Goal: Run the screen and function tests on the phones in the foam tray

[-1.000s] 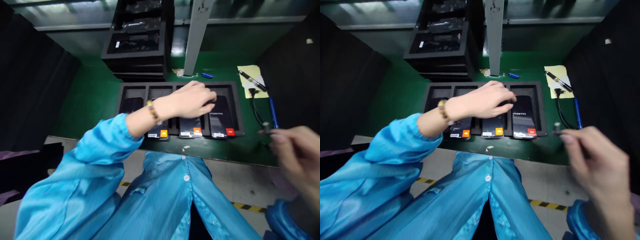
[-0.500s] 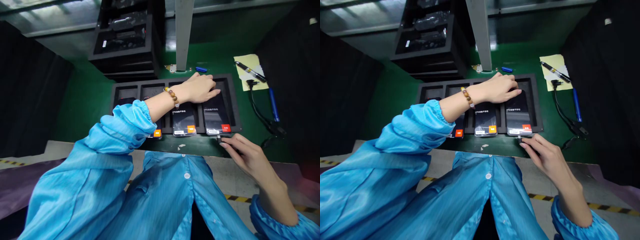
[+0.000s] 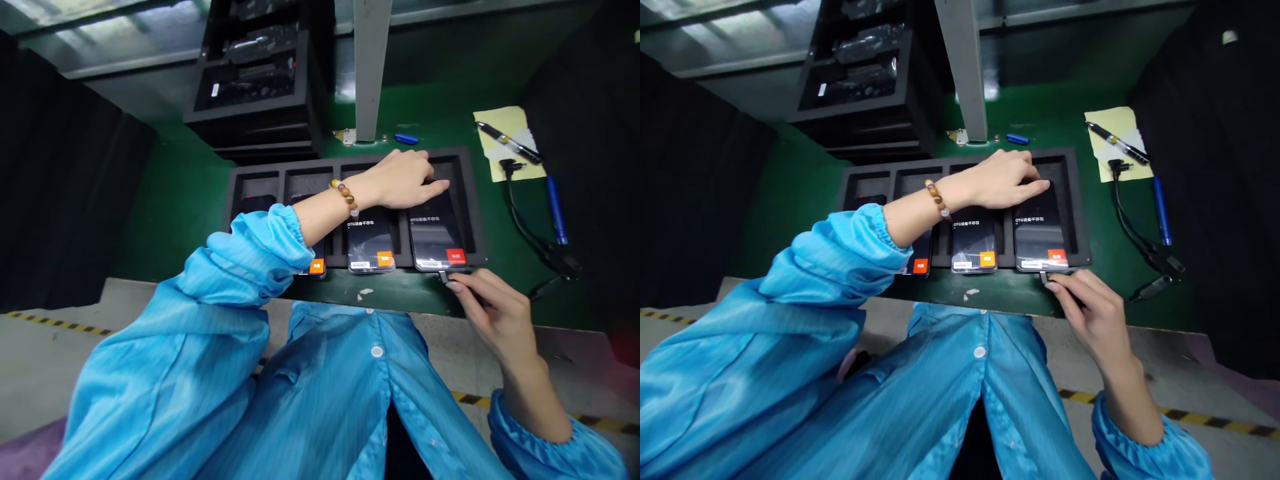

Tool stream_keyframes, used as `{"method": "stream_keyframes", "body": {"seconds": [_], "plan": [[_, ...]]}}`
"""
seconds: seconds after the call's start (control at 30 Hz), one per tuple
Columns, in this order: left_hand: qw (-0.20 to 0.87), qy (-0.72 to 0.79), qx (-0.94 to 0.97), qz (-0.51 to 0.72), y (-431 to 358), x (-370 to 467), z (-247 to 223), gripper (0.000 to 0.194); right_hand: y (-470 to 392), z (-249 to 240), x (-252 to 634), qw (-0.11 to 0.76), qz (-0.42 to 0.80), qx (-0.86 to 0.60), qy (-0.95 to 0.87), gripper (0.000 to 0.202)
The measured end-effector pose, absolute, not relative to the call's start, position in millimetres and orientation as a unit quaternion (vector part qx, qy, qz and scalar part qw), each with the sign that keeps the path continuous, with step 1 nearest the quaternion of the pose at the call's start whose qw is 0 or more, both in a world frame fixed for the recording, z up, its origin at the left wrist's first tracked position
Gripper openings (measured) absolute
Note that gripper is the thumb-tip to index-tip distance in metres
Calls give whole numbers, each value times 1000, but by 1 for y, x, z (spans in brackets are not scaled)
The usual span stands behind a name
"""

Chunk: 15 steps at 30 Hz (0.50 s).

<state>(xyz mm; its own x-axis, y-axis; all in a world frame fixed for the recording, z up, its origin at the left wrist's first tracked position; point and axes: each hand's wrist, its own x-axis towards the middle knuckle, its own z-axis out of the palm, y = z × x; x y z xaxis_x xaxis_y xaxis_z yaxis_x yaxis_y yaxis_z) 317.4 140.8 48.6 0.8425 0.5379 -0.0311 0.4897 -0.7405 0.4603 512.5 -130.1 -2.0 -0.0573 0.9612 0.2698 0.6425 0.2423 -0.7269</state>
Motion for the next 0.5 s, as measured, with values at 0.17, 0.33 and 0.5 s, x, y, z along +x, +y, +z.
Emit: {"method": "stream_keyframes", "body": {"seconds": [0.17,0.33,0.5], "plan": [[209,285,934,47,130,318,55,67,-128,-6,507,372,176,-594,-691,12],[207,294,933,32,128,318,53,73,-135,-13,505,337,60,-603,-720,12],[249,290,923,38,131,299,55,84,-112,4,528,391,-24,-634,-667,30]]}}
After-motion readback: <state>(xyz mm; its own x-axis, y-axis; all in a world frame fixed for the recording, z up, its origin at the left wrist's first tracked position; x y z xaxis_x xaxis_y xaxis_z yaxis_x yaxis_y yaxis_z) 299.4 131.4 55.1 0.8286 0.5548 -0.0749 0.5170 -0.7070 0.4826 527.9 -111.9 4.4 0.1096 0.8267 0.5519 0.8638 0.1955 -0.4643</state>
